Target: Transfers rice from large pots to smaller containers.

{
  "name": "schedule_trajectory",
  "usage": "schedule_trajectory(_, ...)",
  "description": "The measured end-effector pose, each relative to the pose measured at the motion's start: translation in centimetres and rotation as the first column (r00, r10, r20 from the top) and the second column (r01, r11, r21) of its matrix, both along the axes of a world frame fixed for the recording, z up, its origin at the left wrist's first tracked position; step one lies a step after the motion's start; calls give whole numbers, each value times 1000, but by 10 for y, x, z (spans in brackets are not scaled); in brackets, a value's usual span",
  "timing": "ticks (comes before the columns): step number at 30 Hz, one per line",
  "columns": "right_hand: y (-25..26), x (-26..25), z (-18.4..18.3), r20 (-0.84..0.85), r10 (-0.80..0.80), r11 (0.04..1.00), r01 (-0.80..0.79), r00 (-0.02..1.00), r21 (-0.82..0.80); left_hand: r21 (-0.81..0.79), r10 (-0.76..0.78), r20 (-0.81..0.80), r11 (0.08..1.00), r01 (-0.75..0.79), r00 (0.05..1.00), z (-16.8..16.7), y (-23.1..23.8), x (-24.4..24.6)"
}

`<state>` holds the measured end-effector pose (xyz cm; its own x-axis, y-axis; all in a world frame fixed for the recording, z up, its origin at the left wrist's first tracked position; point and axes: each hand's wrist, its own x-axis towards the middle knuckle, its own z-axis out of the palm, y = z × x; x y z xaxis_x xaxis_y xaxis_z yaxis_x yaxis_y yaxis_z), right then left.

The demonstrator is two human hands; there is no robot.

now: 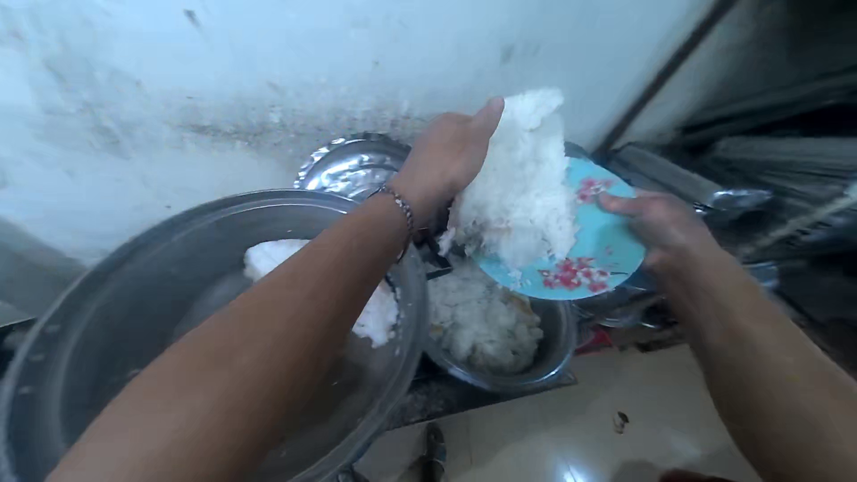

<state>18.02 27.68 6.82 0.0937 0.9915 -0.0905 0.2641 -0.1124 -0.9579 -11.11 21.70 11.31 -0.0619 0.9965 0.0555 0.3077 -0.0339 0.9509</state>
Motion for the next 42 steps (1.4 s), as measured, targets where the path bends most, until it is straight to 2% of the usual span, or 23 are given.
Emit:
schedule_trajectory(2, 9, 42, -6, 122, -105, 992, 96, 987, 84, -91, -55, 59, 994, 60, 997, -18, 45, 39)
schedule_trajectory(4, 21, 72, -26, 259, -193, 972, 148, 946, 184, -184, -112, 67, 975, 123, 991, -48, 89, 72)
schedule_trajectory(7, 34, 90, -93, 468, -236, 947, 93, 852, 308, -284, -109, -49, 954, 91, 993, -122, 146, 104)
schedule_trajectory(9, 37, 84, -150, 669, -159, 951, -68, 726, 300, -352, -143, -300, 936, 30, 943, -159, 152, 116)
schedule_trajectory(10, 34, 77, -175, 759, -55, 959, -176, 649, 220, -385, -164, -404, 923, -5, 900, -170, 144, 124)
schedule_trajectory(11, 28, 69, -197, 816, 59, 953, -276, 575, 126, -403, -169, -446, 915, -28, 879, -178, 133, 135)
schedule_trajectory(13, 15, 65, -234, 851, 110, 856, -484, 514, 182, -334, -104, -402, 942, -39, 910, -196, 95, 156)
schedule_trajectory(15, 7, 69, -232, 862, 78, 743, -605, 501, 284, -220, -32, -381, 974, -57, 924, -219, 38, 171)
schedule_trajectory(16, 5, 75, -220, 875, 87, 735, -624, 475, 266, -164, 15, -405, 982, -88, 914, -241, 12, 171)
schedule_trajectory(18, 16, 89, -188, 888, 147, 807, -572, 435, 147, -81, 121, -441, 981, -174, 889, -287, -38, 160)
schedule_trajectory(20, 41, 94, -142, 855, 262, 886, -463, 447, -29, -68, 162, -465, 974, -218, 870, -322, -74, 148)
schedule_trajectory(22, 62, 84, -101, 834, 325, 897, -424, 446, -123, -50, 160, -481, 977, -209, 862, -346, -92, 148)
schedule_trajectory(24, 76, 57, -89, 856, 367, 868, -464, 365, -174, 2, 163, -499, 982, -187, 851, -362, -91, 156)
schedule_trajectory(26, 95, 17, -112, 857, 428, 825, -511, 288, -241, 12, 129, -548, 989, -146, 827, -374, -84, 169)
schedule_trajectory(28, 121, -23, -150, 827, 504, 783, -537, 251, -314, 59, 149, -658, 987, -147, 738, -385, -82, 183)
schedule_trajectory(31, 138, -63, -202, 804, 542, 760, -550, 243, -346, 77, 163, -715, 985, -155, 680, -385, -81, 188)
schedule_trajectory(33, 125, -78, -215, 795, 554, 762, -534, 247, -365, 133, 194, -722, 981, -142, 664, -390, -80, 189)
schedule_trajectory(36, 79, -70, -227, 813, 523, 755, -583, 256, -302, 199, 158, -709, 980, -20, 687, -397, -88, 182)
schedule_trajectory(39, 49, -26, -233, 822, 464, 736, -660, 329, -151, 260, 114, -725, 959, 116, 679, -403, -91, 177)
schedule_trajectory(42, 57, 16, -181, 817, 484, 719, -674, 313, -168, 265, 159, -733, 962, 62, 662, -405, -88, 186)
